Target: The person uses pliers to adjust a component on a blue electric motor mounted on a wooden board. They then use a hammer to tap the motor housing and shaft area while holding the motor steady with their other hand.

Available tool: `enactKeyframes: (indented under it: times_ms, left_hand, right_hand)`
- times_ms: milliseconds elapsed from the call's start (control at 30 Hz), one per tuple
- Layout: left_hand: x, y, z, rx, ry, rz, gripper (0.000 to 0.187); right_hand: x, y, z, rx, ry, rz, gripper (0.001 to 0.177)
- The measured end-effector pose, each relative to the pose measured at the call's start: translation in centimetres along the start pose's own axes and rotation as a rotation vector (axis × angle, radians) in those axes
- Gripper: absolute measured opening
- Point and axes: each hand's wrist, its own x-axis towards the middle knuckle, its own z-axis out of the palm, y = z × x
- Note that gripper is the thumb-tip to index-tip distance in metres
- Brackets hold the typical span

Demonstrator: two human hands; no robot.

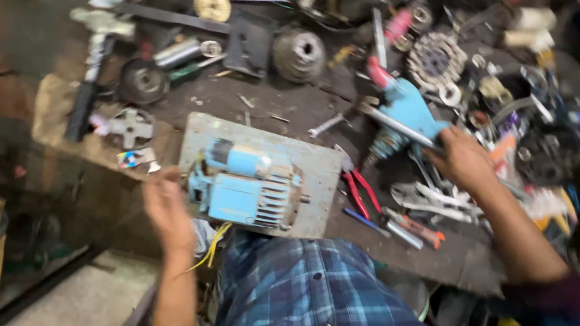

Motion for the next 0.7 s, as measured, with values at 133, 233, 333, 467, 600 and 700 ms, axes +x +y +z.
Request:
enactKeyframes:
  times_ms: [133,233,333,467,600,700]
  left_hand:
    - [-3.8,3.0,2.8,0.023,-0.011,0.185,0.081]
    - [-1.6,2.9,3.1,0.074,-0.014,0.169,0.087]
    - [-0.6,1.6,2.9,0.044,-0.046,0.135,0.088]
    - [-0.7,-1.0,2.9,0.051,-0.050,0.139,0.085]
    - [-0.1,-1.1,2.9,0.000,-0.048,0.165,0.083]
    - [0.8,-0.6,3.1,-0.068,-0.054,0.145,0.079]
  right_hand:
    - [1.9,-3.4,-6.0,-0.011,-0.280,0.263,0.051]
    - [5.1,-7.3,-10.7,0.079,-0.391,0.325,0.054]
    - [9.3,-13.3,-13.8,0.084,-0.512,0.273,0.048]
    - [16.4,-22.3,-15.5,-0.265,-0.686,0.095,0.041]
    - [20.9,-29.6,-16.4,-0.399,-0.769,-0.036,0.037]
    - [22.3,-32.6,-16.1,-0.384,-0.748,-0.113,0.034]
